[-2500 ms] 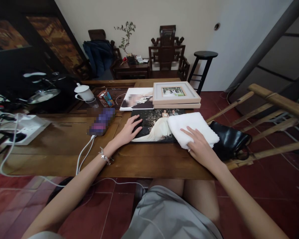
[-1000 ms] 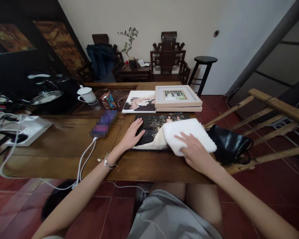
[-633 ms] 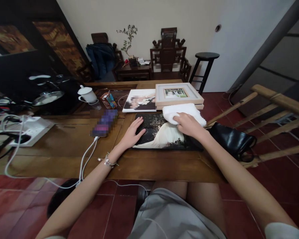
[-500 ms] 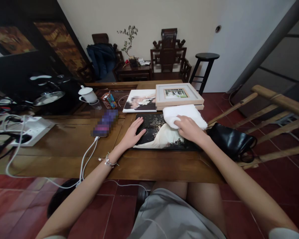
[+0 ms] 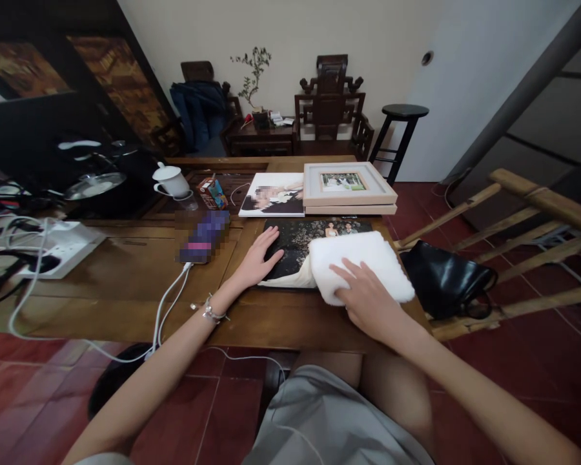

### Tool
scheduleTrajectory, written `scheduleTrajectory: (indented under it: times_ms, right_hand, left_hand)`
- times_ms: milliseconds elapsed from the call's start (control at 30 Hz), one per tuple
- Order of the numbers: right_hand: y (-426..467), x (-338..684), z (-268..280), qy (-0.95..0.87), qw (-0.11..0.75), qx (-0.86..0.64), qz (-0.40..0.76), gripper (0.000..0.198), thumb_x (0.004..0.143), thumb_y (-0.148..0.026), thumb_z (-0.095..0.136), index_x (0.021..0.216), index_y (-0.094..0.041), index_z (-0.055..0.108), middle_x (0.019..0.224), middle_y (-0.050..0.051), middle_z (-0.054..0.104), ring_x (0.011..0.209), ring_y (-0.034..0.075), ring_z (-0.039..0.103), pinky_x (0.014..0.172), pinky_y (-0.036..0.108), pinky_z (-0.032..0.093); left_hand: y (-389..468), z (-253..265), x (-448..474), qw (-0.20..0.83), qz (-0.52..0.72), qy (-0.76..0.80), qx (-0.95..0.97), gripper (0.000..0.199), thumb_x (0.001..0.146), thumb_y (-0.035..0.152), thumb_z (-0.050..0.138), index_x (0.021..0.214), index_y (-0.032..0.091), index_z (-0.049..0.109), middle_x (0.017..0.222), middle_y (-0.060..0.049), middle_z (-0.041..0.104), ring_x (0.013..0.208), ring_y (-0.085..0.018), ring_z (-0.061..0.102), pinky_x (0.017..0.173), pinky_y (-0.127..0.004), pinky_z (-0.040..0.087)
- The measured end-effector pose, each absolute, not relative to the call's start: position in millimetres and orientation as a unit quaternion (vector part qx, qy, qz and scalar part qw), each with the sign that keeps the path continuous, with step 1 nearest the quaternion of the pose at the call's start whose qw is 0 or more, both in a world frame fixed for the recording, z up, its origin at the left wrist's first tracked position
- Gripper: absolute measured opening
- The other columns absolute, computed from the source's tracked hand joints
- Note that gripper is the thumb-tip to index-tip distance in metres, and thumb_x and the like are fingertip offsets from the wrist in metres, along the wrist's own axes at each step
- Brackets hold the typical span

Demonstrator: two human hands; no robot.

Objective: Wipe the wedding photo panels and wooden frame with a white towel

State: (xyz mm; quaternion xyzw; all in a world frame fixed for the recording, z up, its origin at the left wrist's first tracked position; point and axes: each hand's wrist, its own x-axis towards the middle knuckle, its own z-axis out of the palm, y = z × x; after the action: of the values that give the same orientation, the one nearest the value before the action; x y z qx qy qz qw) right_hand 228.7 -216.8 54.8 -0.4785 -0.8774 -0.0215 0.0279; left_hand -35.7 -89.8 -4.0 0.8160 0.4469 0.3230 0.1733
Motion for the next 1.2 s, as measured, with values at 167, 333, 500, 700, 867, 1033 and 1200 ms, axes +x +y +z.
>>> scheduleTrajectory:
  times_ms: [167,333,500,700,867,1033,1200]
  right_hand:
    - [-147,222,59,-0.86,0.025,-0.509,-0.023,0.045,0.077,0.001,0.045,0.115,-0.014,0.064,0.143,0.015,0.047,0.135,0.038,0.035,0.107,0.058,0.031]
    - [-116,215,58,-0.858,-0.004,-0.512,-0.033,0.053,0.077,0.004,0.041,0.123,-0.013,0.059,0.152,0.017,0.033,0.141,0.042,0.021,0.105,0.067,0.027]
    - [-155,206,49,-0.878,-0.013,-0.477,-0.029,0.044,0.08,0.0,0.045,0.117,-0.012,0.066,0.156,0.017,0.025,0.141,0.047,0.014,0.106,0.07,0.021]
    - [-230,202,43,-0.896,0.02,-0.443,0.013,0.026,0.077,-0.006,0.054,0.089,-0.016,0.075,0.155,0.014,0.029,0.141,0.048,0.017,0.107,0.071,0.02]
    - [-222,238,54,-0.876,0.016,-0.481,0.033,0.043,0.069,0.004,0.043,0.093,-0.016,0.072,0.154,0.01,0.034,0.143,0.039,0.019,0.108,0.071,0.019]
    - [-167,266,56,-0.822,0.009,-0.57,0.006,0.046,0.073,0.003,0.04,0.106,-0.014,0.068,0.154,0.011,0.033,0.142,0.04,0.02,0.103,0.074,0.025]
    - [-137,232,54,-0.816,-0.009,-0.578,-0.012,0.052,0.075,0.001,0.043,0.12,-0.014,0.063,0.156,0.013,0.029,0.141,0.046,0.017,0.101,0.076,0.023]
  left_hand:
    - [-89,-5,-38,0.175,0.313,0.447,0.82,0.055,0.093,0.045,0.047,0.14,0.016,0.045,0.15,-0.013,0.04,0.142,-0.025,0.031,0.117,-0.047,0.024]
    - [-85,-9,-41,0.179,0.296,0.445,0.826,0.056,0.096,0.044,0.039,0.144,0.015,0.038,0.155,-0.013,0.031,0.144,-0.023,0.026,0.119,-0.045,0.019]
    - [-83,-13,-42,0.173,0.291,0.443,0.831,0.053,0.097,0.044,0.036,0.143,0.018,0.041,0.154,-0.012,0.034,0.144,-0.023,0.025,0.118,-0.046,0.019]
    - [-85,-11,-40,0.172,0.289,0.444,0.831,0.052,0.097,0.041,0.037,0.143,0.017,0.041,0.154,-0.013,0.034,0.144,-0.024,0.026,0.118,-0.047,0.021]
    - [-84,-12,-40,0.168,0.29,0.445,0.831,0.053,0.096,0.04,0.038,0.142,0.014,0.042,0.153,-0.014,0.035,0.144,-0.024,0.027,0.118,-0.046,0.021]
    - [-83,-13,-39,0.168,0.29,0.444,0.831,0.054,0.096,0.04,0.037,0.143,0.013,0.041,0.153,-0.015,0.034,0.144,-0.024,0.026,0.118,-0.046,0.021]
    - [-84,-13,-39,0.173,0.286,0.451,0.828,0.054,0.097,0.041,0.034,0.145,0.015,0.037,0.154,-0.012,0.032,0.144,-0.024,0.025,0.118,-0.047,0.019]
